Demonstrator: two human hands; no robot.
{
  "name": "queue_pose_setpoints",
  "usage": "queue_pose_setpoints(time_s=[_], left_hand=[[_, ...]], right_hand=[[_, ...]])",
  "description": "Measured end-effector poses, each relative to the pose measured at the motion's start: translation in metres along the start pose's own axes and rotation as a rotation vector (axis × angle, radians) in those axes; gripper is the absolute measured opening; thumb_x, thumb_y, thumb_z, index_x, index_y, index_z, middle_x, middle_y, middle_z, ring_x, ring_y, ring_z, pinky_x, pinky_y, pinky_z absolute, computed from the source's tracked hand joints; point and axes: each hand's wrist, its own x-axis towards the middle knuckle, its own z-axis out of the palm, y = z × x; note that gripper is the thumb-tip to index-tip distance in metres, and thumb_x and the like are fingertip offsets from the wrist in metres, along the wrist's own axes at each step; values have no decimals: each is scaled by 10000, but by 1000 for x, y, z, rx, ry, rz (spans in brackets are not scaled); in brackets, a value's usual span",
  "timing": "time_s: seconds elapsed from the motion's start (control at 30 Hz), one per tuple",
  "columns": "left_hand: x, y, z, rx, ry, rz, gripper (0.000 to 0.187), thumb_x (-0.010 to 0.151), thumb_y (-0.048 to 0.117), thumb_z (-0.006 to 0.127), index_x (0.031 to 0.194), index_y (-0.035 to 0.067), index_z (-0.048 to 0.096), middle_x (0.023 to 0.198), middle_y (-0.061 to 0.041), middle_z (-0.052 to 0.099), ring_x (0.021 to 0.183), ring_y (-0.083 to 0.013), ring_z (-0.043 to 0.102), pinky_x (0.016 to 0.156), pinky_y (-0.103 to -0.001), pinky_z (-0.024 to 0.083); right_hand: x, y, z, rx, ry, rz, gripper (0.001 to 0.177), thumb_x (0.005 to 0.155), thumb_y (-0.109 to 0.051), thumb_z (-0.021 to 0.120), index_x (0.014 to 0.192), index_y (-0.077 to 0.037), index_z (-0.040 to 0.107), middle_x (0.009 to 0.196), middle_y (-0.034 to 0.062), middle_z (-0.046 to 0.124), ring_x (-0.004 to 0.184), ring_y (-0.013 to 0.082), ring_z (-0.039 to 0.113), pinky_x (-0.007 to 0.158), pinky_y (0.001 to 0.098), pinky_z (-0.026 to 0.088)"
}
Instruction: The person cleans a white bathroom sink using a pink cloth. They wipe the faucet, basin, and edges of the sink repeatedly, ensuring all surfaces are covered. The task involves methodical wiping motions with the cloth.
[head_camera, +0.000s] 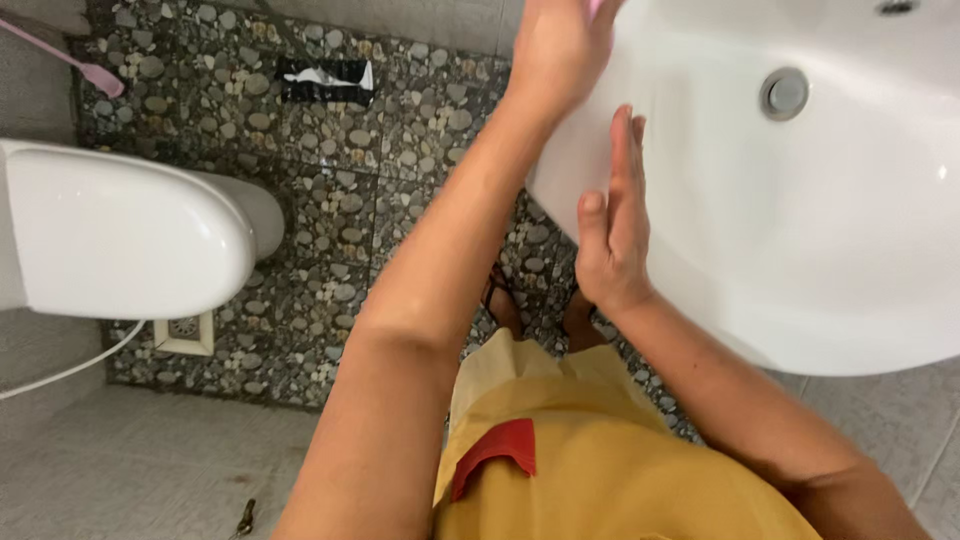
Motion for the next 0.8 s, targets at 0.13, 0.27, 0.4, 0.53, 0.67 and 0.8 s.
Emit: queue_pose_setpoints(time_s=[0.13,0.27,0.4,0.53,0.67,0.8], left_hand=[[-92,17,-34,15,96,147,672,1002,154,705,1553,22,345,1146,-239,630,1032,-422,644,871,-502,530],[-165,47,-60,103,138,163,727,985,140,685,1578,-20,295,1291,-295,583,1103,-451,625,934,-498,541],[-142,32,-45,139,149,185,775,962,192,714,1555,-47,276,1382,-358,535,1128,-475,616,922,-493,548],[-66,-19,-11,45,153,252,359,1033,251,653,1319,43,590,1244,-243,696,1131,-412,654,931,-506,588],[-32,-68,12,-624,-201,-448,540,1098,380,494,1082,-121,693,941,-306,738,775,-364,736,675,-494,607],[-39,-84,11,-1083,-71,-491,554,1026,451,447,1156,-57,624,946,-199,756,753,-259,771,667,-429,666]], right_hand=[[-1,3,-1,53,-4,6,758,1169,-550,223,1691,-8,125,1791,169,137,1677,330,69,1417,463,117],[1,4,-3,73,0,7,762,1160,-569,222,1690,-28,141,1793,152,162,1685,310,76,1423,452,114],[-2,7,0,72,3,-10,765,1165,-570,208,1698,-28,128,1752,146,153,1655,298,68,1388,424,101],[-4,10,-1,42,-2,-1,765,1171,-564,204,1704,-20,126,1753,163,146,1657,300,73,1391,422,104],[-3,14,0,47,13,-14,750,1191,-577,222,1681,-18,117,1761,174,138,1671,294,67,1373,406,106],[-4,20,3,65,13,8,777,1173,-607,207,1670,-19,100,1766,183,109,1665,324,19,1405,419,89]])
